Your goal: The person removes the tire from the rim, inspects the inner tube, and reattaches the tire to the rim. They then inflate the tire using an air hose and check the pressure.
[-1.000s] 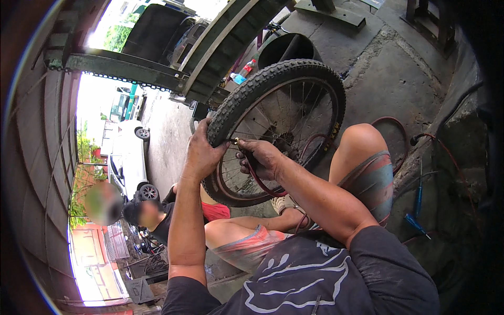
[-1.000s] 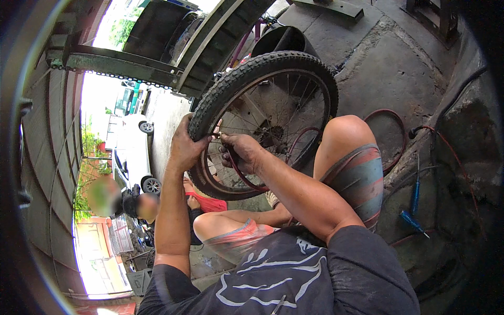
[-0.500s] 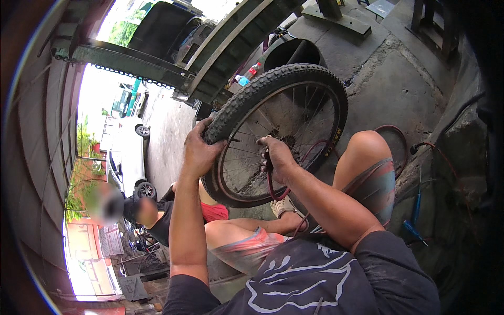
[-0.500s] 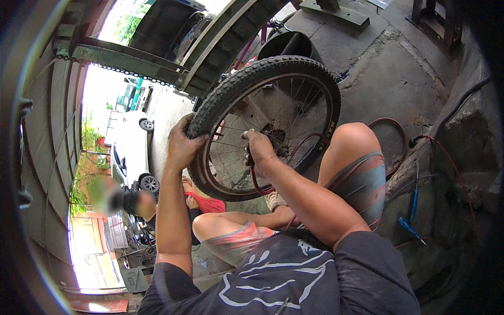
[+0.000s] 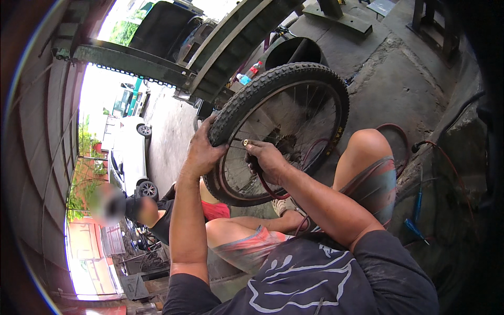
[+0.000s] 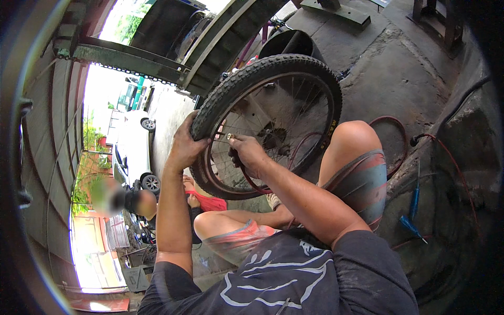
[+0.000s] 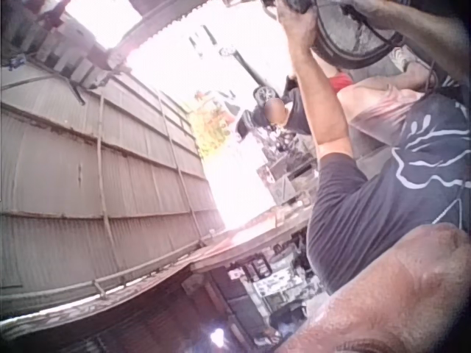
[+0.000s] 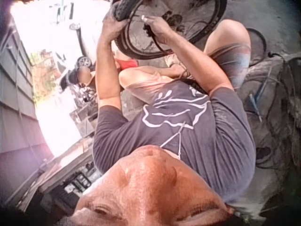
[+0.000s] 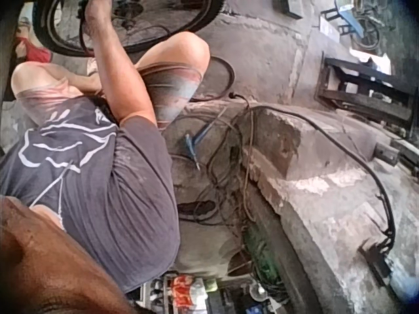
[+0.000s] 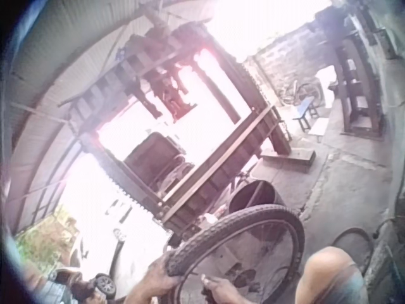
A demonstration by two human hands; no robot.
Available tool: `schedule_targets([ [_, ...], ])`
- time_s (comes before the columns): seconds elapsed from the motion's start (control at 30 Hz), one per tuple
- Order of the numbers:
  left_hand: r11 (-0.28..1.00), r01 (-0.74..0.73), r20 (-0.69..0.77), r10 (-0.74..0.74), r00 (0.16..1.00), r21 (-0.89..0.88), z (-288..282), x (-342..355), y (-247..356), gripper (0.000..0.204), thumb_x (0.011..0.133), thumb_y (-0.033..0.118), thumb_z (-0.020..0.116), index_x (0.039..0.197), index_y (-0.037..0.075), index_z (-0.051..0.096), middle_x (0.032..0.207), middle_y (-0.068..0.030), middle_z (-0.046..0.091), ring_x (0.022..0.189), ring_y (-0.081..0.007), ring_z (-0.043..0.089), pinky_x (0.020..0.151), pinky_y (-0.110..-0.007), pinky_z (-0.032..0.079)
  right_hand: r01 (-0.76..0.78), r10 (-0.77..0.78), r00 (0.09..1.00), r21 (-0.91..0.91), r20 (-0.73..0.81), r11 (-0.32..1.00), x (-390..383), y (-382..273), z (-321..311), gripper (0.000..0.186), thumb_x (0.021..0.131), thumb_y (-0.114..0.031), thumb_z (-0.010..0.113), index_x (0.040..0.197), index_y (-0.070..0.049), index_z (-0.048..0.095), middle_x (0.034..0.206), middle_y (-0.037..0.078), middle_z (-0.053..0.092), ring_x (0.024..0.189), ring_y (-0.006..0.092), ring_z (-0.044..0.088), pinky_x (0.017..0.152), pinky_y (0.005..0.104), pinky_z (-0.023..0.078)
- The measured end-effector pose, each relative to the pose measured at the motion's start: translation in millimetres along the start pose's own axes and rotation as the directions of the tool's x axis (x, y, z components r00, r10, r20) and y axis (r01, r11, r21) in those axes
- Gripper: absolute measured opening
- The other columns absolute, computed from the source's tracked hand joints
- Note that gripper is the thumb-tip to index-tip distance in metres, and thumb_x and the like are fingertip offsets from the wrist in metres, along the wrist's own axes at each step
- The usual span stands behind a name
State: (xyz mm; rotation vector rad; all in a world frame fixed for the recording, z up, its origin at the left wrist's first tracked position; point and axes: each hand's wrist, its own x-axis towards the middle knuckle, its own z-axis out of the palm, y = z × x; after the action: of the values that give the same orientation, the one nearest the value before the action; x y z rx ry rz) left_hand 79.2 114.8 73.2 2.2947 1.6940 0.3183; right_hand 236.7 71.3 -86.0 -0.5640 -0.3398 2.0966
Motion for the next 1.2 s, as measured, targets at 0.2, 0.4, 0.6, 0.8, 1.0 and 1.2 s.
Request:
schedule_targets([
  [0.2,1.0,-0.018,-0.014,0.018,1.0,0.018,1.6,-4.3,8.3,0.082,0.083,0.012,0.087,0.156,0.001,0.052,0.141,-0.0269,0.068,0.134,-0.0423,0.066,0.116,-0.046,0.05,-0.017,0.017,1.0,0.063,0.013,0.998,2.7,-1.9,4.3,0.029,0.115,-0.021,0.057,0.137,-0.006,0.068,0.087,0.0,0.06,0.07,0.0121,0.053,0.062,0.0309,0.046],
  [0.4,0.998,-0.039,-0.013,0.04,0.999,0.048,-0.7,-5.2,16.4,0.079,0.084,0.011,0.085,0.154,0.001,0.052,0.14,-0.0277,0.069,0.133,-0.0432,0.067,0.115,-0.047,0.051,-0.088,0.087,0.996,0.027,0.038,0.996,2.0,-16.8,6.2,0.028,0.115,-0.024,0.059,0.137,-0.009,0.069,0.087,-0.001,0.059,0.068,0.0109,0.051,0.06,0.0296,0.045],
  [0.6,0.999,-0.013,0.017,0.012,1.0,0.037,-5.4,-7.8,32.4,0.077,0.084,0.01,0.083,0.154,0.0,0.051,0.141,-0.0281,0.068,0.133,-0.044,0.066,0.115,-0.048,0.051,-0.173,0.162,0.982,0.119,0.096,0.978,-5.4,-22.4,4.1,0.025,0.115,-0.026,0.059,0.132,-0.013,0.07,0.086,-0.003,0.058,0.066,0.0108,0.05,0.058,0.03,0.045],
  [0.8,0.998,-0.027,0.014,0.026,1.0,0.061,-4.5,-9.9,25.8,0.079,0.085,0.01,0.083,0.155,0.0,0.049,0.142,-0.0286,0.067,0.134,-0.0449,0.066,0.114,-0.048,0.051,-0.167,0.157,0.982,0.094,0.104,0.981,-9.6,-24.2,7.9,0.021,0.116,-0.029,0.057,0.119,-0.012,0.069,0.083,-0.003,0.053,0.067,0.0123,0.049,0.061,0.0343,0.046],
  [1.0,0.996,-0.014,-0.016,0.015,1.0,0.085,-3.2,-13.1,30.5,0.08,0.085,0.009,0.084,0.157,0.002,0.049,0.141,-0.0282,0.068,0.132,-0.0452,0.067,0.114,-0.048,0.052,-0.151,0.143,0.983,0.065,0.118,0.986,-5.9,-22.0,5.1,0.021,0.115,-0.028,0.059,0.125,-0.013,0.069,0.085,-0.003,0.056,0.067,0.0119,0.051,0.06,0.0334,0.048],
  [1.2,1.0,-0.01,-0.092,0.009,0.996,-0.01,4.4,-20.2,26.0,0.081,0.08,0.006,0.086,0.154,0.004,0.053,0.139,-0.0241,0.071,0.127,-0.0393,0.071,0.111,-0.045,0.054,-0.135,0.131,0.99,0.063,0.058,0.989,-11.9,-19.2,16.2,0.02,0.114,-0.028,0.061,0.12,-0.011,0.07,0.085,-0.002,0.056,0.069,0.0129,0.052,0.061,0.0338,0.049],
])
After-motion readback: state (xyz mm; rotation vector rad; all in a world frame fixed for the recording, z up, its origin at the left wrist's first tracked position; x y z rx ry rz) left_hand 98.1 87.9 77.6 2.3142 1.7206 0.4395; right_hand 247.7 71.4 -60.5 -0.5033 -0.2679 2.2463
